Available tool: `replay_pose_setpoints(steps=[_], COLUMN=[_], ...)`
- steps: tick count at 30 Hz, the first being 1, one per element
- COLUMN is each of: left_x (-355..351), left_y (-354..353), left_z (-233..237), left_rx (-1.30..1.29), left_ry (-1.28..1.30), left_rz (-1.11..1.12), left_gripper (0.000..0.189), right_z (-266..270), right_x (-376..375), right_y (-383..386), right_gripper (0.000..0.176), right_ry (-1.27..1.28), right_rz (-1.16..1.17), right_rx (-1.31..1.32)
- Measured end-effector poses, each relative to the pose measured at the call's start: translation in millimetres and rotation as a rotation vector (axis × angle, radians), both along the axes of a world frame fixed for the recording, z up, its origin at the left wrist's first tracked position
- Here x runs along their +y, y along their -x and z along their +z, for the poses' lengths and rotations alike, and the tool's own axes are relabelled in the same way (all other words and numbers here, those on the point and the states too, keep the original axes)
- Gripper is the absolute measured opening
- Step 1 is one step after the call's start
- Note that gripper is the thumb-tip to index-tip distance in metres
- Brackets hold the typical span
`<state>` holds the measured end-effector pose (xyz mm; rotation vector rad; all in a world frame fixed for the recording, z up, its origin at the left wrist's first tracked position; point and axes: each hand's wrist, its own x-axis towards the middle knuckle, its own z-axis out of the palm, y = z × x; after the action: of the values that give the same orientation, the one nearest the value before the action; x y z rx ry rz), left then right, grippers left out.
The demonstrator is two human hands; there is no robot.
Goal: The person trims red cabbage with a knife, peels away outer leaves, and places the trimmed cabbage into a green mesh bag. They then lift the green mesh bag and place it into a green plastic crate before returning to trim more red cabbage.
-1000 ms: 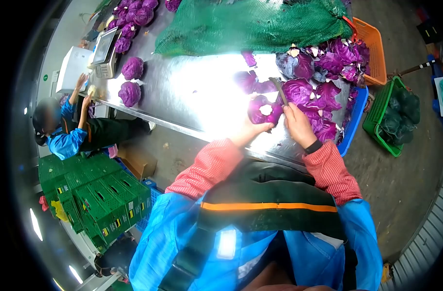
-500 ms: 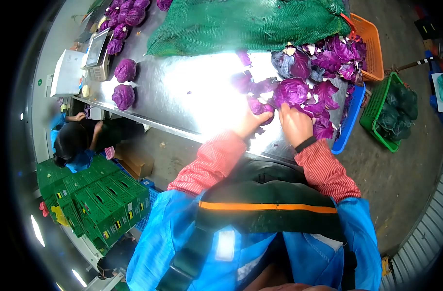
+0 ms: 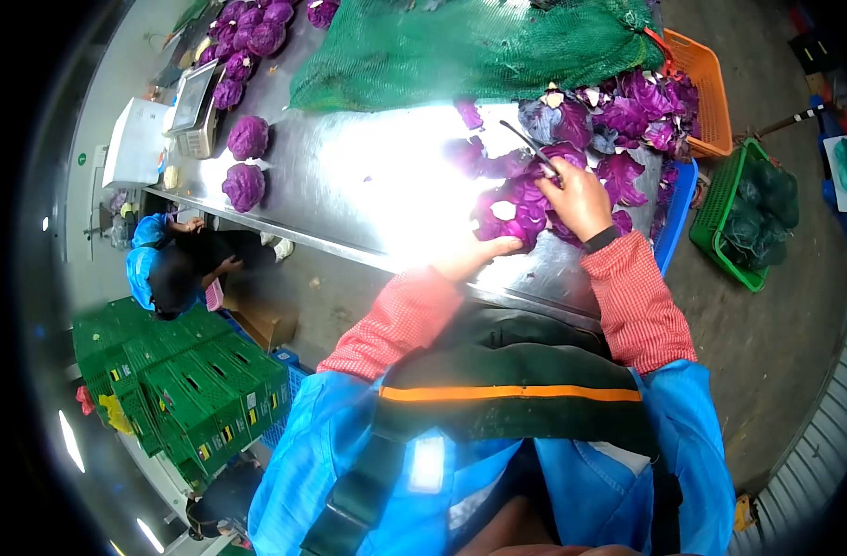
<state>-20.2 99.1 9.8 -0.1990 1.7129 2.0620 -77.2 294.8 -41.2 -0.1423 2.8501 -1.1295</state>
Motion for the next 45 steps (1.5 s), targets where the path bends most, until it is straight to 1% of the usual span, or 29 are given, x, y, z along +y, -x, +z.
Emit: replay_pose_setpoints(steps=[1,2,4,5,7,9,11,12,15,16,17,18,19,20,22,23,26,28,30,32,33,36,38,40,42,43,44,45], left_x=[0,-2,-1,1,8,16,22,22,21,20,19,17,14,9,8,12,17,17,14,12,11,10,12,11,6,3,0,0], left_y=[0,0,3,4,9,8,6,6,6,6,6,8,9,12,12,11,10,9,7,7,7,6,6,5,5,6,7,9], left_z=[-5,-15,-12,-10,2,7,7,5,-1,-3,-4,-6,-9,-14,-10,-4,-1,-5,-11,-12,-11,-2,-7,-15,-30,-39,-55,-55], left_rx=[0.044,0.089,0.185,0.237,0.278,0.243,0.213,0.222,0.249,0.239,0.191,0.144,0.097,0.051,0.038,0.072,0.177,0.178,0.127,0.121,0.095,-0.06,-0.001,-0.053,-0.169,-0.209,-0.206,-0.205], left_ry=[-0.011,-0.023,0.077,0.188,0.254,0.171,0.108,0.121,0.197,0.207,0.173,0.129,0.086,0.034,-0.006,0.005,0.081,0.074,0.027,0.038,0.05,0.07,0.081,0.02,-0.138,-0.225,-0.337,-0.449], left_rz=[0.012,0.026,0.062,0.076,0.11,0.153,0.202,0.2,0.156,0.148,0.168,0.18,0.195,0.208,0.21,0.2,0.14,0.132,0.156,0.164,0.16,0.145,0.159,0.173,0.177,0.174,0.159,0.141], left_gripper=[0.08,0.081,0.083,0.084,0.086,0.087,0.087,0.086,0.084,0.084,0.083,0.083,0.082,0.082,0.081,0.08,0.079,0.078,0.077,0.075,0.074,0.071,0.067,0.065,0.066,0.068,0.072,0.076], right_z=[-6,-8,-5,-11,30,23,32,35,42,31,11,11,14,18,34,42,9,49,46,26,27,44,47,44,43,44,41,39], right_x=[7,8,2,0,-3,-12,-7,-6,-3,-1,1,-1,3,4,4,-3,-10,-3,3,-4,-8,-12,-14,-14,-9,-3,2,8], right_y=[0,-1,-11,-13,-17,-22,-24,-25,-30,-32,-35,-35,-38,-39,-37,-36,-31,-32,-34,-41,-42,-47,-48,-50,-51,-52,-51,-48], right_gripper=[0.032,0.034,0.039,0.049,0.06,0.07,0.061,0.056,0.055,0.055,0.054,0.054,0.05,0.05,0.051,0.05,0.05,0.047,0.048,0.046,0.045,0.041,0.037,0.035,0.034,0.035,0.035,0.035], right_ry=[-0.044,0.031,0.185,0.408,0.61,0.618,0.699,0.755,0.748,0.729,0.709,0.689,0.699,0.763,0.895,0.885,0.683,0.823,0.816,0.722,0.673,0.236,0.206,0.132,0.219,0.229,0.369,0.429], right_rz=[0.012,-0.027,-0.089,-0.109,-0.105,-0.015,-0.053,-0.057,-0.064,-0.08,-0.095,-0.11,-0.133,-0.135,-0.147,-0.172,0.009,-0.032,-0.021,-0.01,-0.005,-0.013,-0.011,-0.02,-0.114,-0.166,-0.204,-0.217], right_rx=[-0.028,-0.076,-0.188,-0.104,-0.467,-0.283,-0.407,-0.459,-0.487,-0.429,-0.371,-0.313,-0.379,-0.406,-0.458,-0.423,-0.103,-0.459,-0.528,-0.282,-0.157,0.034,0.132,0.198,0.248,0.16,0.11,0.095])
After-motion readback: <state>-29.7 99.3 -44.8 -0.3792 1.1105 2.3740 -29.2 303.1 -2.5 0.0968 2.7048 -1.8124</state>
